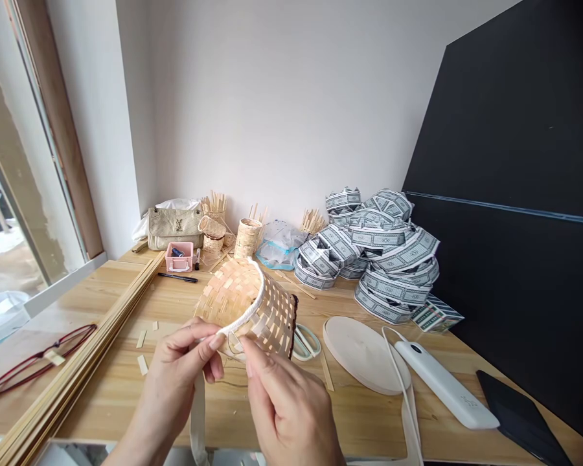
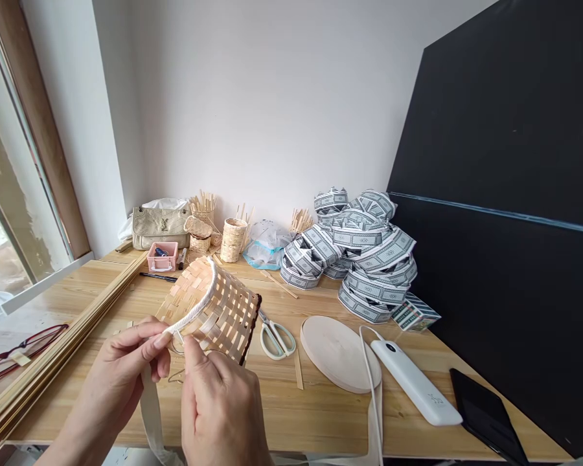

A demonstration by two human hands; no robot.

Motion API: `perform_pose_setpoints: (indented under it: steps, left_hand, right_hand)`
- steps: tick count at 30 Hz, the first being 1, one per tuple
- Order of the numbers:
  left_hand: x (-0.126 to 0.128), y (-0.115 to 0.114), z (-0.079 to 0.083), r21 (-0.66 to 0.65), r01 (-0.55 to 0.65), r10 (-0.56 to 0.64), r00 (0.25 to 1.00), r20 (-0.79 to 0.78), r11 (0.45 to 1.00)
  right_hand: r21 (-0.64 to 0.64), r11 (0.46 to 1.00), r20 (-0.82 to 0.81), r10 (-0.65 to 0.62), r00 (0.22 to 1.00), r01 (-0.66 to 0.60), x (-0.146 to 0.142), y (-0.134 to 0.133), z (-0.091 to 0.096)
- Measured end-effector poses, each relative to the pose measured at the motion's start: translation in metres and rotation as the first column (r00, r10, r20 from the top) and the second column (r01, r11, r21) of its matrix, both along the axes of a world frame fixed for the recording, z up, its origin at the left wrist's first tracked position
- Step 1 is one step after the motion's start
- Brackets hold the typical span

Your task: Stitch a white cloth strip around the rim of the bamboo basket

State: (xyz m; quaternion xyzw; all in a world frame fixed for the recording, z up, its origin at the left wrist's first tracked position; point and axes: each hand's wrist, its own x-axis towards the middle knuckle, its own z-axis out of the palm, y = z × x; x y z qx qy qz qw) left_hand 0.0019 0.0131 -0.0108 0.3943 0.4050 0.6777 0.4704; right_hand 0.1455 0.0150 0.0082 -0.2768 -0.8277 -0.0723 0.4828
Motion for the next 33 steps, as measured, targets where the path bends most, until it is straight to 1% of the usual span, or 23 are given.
perform_pose_setpoints:
  steps: [3, 6, 8, 10, 12, 13, 16, 18, 19, 20, 22, 24, 27, 30, 33]
  left_hand:
    - [0.0, 0.0, -0.001, 0.02, -0.006, 0.007, 0.999, -0.04, 1.0]
    - [0.0, 0.0, -0.002, 0.054, -0.029, 0.035, 0.992, -0.12, 0.998]
    - [-0.001, -0.001, -0.003, 0.102, -0.06, 0.079, 0.977, -0.196, 0.993]
    - [-0.001, -0.001, -0.005, 0.191, -0.11, 0.162, 0.947, -0.277, 0.975]
    - [-0.002, -0.002, -0.006, 0.313, -0.171, 0.284, 0.888, -0.362, 0.934]
    - [-0.002, -0.003, -0.006, 0.376, -0.194, 0.349, 0.845, -0.405, 0.906]
    - [-0.001, -0.005, -0.007, 0.548, -0.227, 0.535, 0.679, -0.504, 0.805]
    - [0.001, -0.006, -0.009, 0.625, -0.216, 0.612, 0.583, -0.534, 0.75]
    - [0.002, -0.007, -0.01, 0.645, -0.198, 0.628, 0.553, -0.548, 0.738]
    - [0.004, -0.008, -0.012, 0.654, -0.171, 0.626, 0.537, -0.565, 0.737]
    - [0.007, -0.008, -0.016, 0.65, -0.118, 0.601, 0.53, -0.598, 0.751]
    - [0.007, -0.008, -0.02, 0.644, -0.092, 0.587, 0.524, -0.617, 0.759]
    - [0.005, -0.006, -0.024, 0.65, -0.084, 0.602, 0.48, -0.638, 0.755]
    - [0.002, -0.005, -0.026, 0.657, -0.091, 0.622, 0.441, -0.648, 0.749]
    - [0.004, -0.005, -0.026, 0.651, -0.096, 0.619, 0.439, -0.651, 0.753]
  right_hand:
    - [0.005, 1.0, 0.001, -0.005, 1.0, 0.005, 0.0, 0.0, 0.0]
    - [0.005, 1.0, -0.013, -0.013, 1.0, 0.013, 0.0, 0.001, -0.001]
    - [-0.003, 1.0, -0.027, -0.004, 1.0, 0.004, 0.0, 0.001, -0.001]
    - [-0.037, 0.999, -0.047, 0.014, 0.999, -0.015, 0.0, 0.001, -0.002]
    - [-0.097, 0.995, -0.09, 0.019, 0.996, -0.028, 0.0, 0.001, -0.003]
    - [-0.137, 0.99, -0.119, 0.008, 0.993, -0.025, 0.0, 0.0, -0.004]
    - [-0.265, 0.964, -0.212, -0.043, 0.976, -0.015, -0.003, -0.002, -0.01]
    - [-0.345, 0.938, -0.25, -0.06, 0.966, -0.031, -0.005, -0.003, -0.014]
    - [-0.374, 0.927, -0.268, -0.069, 0.961, -0.038, -0.005, -0.003, -0.016]
    - [-0.397, 0.917, -0.281, -0.079, 0.957, -0.041, -0.006, -0.003, -0.018]
    - [-0.428, 0.903, -0.296, -0.104, 0.95, -0.034, -0.007, -0.002, -0.021]
    - [-0.442, 0.897, -0.302, -0.124, 0.945, -0.024, -0.008, 0.0, -0.023]
    - [-0.443, 0.896, -0.306, -0.127, 0.943, -0.023, -0.008, 0.0, -0.026]
    - [-0.416, 0.909, -0.273, -0.129, 0.953, 0.004, -0.008, -0.001, -0.027]
    - [-0.4, 0.915, -0.265, -0.164, 0.95, 0.046, -0.009, -0.002, -0.028]
